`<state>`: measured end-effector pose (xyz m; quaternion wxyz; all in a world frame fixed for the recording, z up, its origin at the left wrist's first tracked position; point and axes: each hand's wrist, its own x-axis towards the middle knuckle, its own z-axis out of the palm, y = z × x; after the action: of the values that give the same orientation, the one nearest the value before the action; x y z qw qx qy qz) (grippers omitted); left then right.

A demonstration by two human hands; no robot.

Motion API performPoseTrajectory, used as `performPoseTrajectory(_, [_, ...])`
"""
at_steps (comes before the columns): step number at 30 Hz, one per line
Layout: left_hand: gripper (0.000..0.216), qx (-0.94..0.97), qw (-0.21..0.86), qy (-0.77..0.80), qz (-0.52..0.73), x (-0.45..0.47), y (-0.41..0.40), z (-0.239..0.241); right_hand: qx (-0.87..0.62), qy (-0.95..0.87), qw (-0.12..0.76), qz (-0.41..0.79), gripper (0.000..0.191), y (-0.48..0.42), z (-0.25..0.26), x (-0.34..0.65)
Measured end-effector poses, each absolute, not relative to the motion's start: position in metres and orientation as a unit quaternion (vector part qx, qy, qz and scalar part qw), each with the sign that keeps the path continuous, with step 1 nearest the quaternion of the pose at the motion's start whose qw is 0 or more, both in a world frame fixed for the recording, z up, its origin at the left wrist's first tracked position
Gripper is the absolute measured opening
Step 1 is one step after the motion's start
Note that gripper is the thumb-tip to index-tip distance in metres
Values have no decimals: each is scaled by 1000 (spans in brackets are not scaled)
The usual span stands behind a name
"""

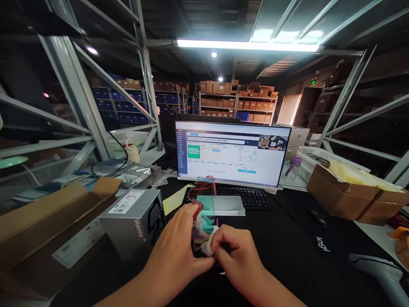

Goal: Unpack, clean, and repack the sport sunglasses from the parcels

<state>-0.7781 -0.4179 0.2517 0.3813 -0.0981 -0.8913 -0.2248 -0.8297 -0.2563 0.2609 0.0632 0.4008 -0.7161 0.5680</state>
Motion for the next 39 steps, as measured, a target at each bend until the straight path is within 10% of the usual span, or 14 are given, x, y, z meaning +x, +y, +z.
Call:
performPoseTrajectory(9, [55,-152,466,-859,-149,-793,-416,237,395,-728,258,497,22,-253,263,-830])
performPoseTrajectory(19, [67,-291,258,-897,-209,-798,-440,259,113,-548,-119,820,45,-237,281,-847])
performPoseTrajectory(39, [5,-240,528,-792,-190,-803,-425,252,203,-512,-155,820,41,-259,262,-829])
